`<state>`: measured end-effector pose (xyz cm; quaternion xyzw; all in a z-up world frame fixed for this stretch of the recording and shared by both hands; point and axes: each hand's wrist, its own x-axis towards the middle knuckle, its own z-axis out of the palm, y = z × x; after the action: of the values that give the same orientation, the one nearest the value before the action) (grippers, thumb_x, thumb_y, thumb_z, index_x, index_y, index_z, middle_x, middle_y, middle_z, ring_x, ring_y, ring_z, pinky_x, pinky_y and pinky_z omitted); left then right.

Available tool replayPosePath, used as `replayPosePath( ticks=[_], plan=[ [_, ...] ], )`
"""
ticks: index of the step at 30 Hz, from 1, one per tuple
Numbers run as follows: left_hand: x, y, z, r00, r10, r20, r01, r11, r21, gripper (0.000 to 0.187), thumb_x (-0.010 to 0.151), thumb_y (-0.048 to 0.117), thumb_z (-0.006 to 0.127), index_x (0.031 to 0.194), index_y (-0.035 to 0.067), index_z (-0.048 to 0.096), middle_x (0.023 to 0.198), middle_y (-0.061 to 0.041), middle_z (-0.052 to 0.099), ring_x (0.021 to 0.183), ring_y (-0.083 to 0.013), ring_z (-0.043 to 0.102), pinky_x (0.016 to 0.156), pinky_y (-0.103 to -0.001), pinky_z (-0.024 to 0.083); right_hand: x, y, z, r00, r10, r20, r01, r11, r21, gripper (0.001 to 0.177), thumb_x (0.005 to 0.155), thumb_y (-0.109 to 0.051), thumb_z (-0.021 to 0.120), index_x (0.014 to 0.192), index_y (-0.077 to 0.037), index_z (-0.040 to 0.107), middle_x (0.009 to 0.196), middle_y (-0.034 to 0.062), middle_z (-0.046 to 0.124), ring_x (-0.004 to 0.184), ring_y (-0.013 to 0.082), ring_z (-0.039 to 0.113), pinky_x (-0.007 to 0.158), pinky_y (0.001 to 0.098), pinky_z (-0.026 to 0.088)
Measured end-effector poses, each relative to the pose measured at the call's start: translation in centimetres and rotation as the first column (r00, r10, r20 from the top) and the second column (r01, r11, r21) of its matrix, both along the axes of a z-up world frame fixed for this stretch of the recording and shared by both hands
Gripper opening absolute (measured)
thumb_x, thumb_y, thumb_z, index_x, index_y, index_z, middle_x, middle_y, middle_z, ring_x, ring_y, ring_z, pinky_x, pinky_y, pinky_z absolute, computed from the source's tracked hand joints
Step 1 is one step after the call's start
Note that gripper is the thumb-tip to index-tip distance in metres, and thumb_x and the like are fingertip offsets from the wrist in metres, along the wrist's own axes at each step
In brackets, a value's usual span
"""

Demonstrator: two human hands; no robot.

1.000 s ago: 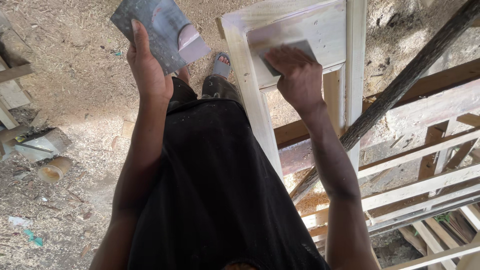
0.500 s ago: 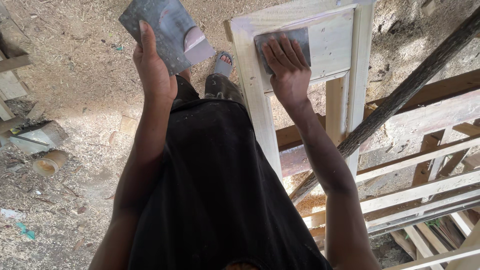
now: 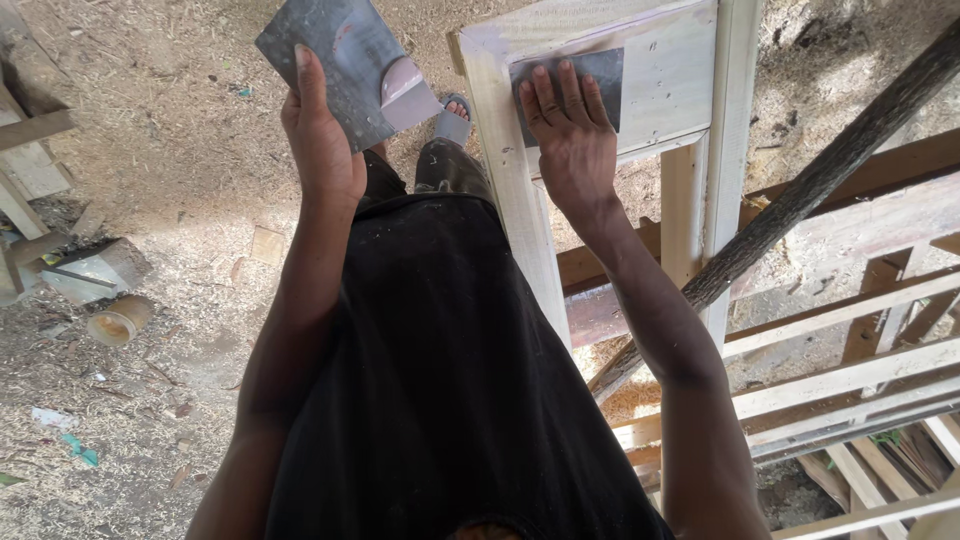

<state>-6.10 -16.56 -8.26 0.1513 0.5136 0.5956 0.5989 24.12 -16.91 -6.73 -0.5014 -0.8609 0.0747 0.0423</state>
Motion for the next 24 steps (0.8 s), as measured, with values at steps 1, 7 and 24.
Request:
replayPosePath(
  ticks=[1, 7, 24],
  plan=[
    [-0.1, 0.0, 0.1, 1.000, 0.005, -0.002, -0.005, 1.000, -0.008, 0.056, 0.102, 0.049, 0.060, 0.122, -0.002, 0.063, 0.115, -0.011, 0.071, 0.111, -0.0184, 0.073, 0.101, -0.038, 0.062, -0.1, 0.1, 0.1, 1.000, 0.003, 0.007, -0.003, 1.000, -0.011, 0.054, 0.090, 0.012, 0.056, 0.139, -0.008, 0.069, 0.150, 0.0100, 0.061, 0.145, 0.0344, 0.048, 0.122, 0.0519, 0.034],
    [-0.9, 0.3, 0.9, 1.000, 0.022, -0.007, -0.022, 1.000, 0.005, 0.056, 0.101, 0.050, 0.062, 0.124, -0.001, 0.061, 0.112, -0.010, 0.071, 0.106, -0.0194, 0.072, 0.096, -0.039, 0.062, -0.2, 0.1, 2.8, 1.000, 0.017, 0.003, -0.017, 1.000, -0.004, 0.046, 0.087, 0.012, 0.058, 0.126, -0.007, 0.075, 0.136, 0.0110, 0.069, 0.134, 0.0322, 0.058, 0.115, 0.0484, 0.046],
    [-1.6, 0.6, 0.1, 0.996, -0.011, 0.089, 0.006, 0.999, 0.050, 0.053, 0.105, 0.046, 0.058, 0.125, -0.002, 0.060, 0.115, -0.011, 0.069, 0.109, -0.0196, 0.072, 0.099, -0.037, 0.062, 1.0, 1.8, 0.0, 0.805, -0.593, -0.024, 0.588, 0.791, 0.169, 0.044, 0.081, 0.013, 0.060, 0.112, -0.011, 0.079, 0.097, 0.0083, 0.082, 0.038, 0.0096, 0.058, 0.034, 0.0246, 0.031]
  ],
)
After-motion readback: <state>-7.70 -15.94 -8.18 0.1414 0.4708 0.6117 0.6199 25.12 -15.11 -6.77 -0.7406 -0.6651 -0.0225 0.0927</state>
